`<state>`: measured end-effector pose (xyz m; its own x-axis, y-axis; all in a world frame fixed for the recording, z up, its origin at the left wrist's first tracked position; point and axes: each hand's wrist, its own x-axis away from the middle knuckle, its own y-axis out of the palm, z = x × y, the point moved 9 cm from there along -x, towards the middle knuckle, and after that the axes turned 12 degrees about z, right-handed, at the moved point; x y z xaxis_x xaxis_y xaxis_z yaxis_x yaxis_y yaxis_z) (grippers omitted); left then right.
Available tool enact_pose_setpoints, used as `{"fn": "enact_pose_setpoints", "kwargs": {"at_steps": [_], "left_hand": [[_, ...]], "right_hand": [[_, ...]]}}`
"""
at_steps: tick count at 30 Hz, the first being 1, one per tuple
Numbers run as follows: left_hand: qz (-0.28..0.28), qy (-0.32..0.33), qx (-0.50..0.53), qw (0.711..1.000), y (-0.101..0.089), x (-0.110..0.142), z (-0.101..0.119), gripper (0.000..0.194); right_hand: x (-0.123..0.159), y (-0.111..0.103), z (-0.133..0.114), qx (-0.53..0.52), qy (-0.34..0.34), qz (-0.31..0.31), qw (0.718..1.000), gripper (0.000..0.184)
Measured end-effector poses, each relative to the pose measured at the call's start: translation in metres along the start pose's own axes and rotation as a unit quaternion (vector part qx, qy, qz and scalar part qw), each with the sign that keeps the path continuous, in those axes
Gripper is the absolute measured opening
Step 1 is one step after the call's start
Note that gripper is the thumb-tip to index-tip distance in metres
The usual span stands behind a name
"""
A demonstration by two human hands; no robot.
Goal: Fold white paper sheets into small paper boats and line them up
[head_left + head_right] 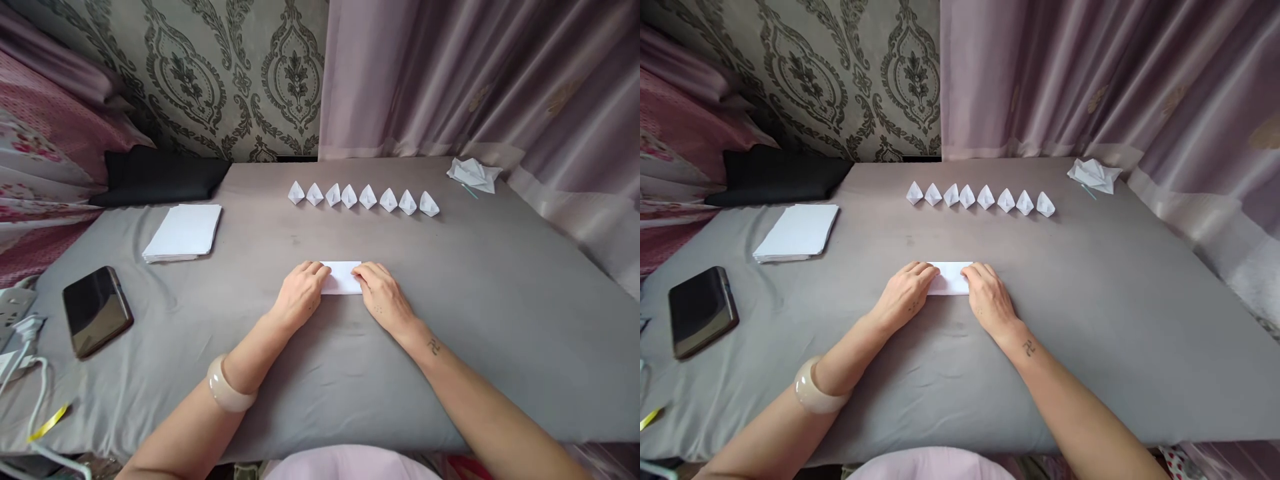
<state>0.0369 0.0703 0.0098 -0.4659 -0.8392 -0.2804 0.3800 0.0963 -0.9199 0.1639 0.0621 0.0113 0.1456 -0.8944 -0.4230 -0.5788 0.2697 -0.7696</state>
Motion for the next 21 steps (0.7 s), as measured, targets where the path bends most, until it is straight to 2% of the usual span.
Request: {"fn": "enact_pose_setpoints", "kwargs": {"at_steps": [4, 7, 12, 18, 21], "left_hand": [[-0.007, 0.04, -0.013, 0.999, -0.009, 0.012, 0.008, 0.026], [0.005, 0.067, -0.038, 0.997, -0.012, 0.017, 0.013, 0.026], [0.044, 0.073, -0.051, 0.995, -0.009, 0.014, 0.008, 0.026], [0.037, 0.082, -0.071, 0.993, -0.001, 0.007, 0.001, 0.032], [0.053, 0.089, -0.066, 0.992, -0.003, 0.004, 0.002, 0.031]], "right_hand": [[0.006, -0.01, -0.003, -0.015, 0.004, -0.004, 1.0, 0.031], [0.012, -0.013, -0.009, -0.006, -0.02, -0.021, 1.0, 0.033], [0.013, -0.01, -0.013, 0.016, -0.048, -0.028, 0.998, 0.036], [0.009, -0.005, -0.017, 0.042, -0.067, -0.011, 0.997, 0.033], [0.007, -0.005, -0.018, 0.078, -0.091, 0.009, 0.993, 0.026]]}}
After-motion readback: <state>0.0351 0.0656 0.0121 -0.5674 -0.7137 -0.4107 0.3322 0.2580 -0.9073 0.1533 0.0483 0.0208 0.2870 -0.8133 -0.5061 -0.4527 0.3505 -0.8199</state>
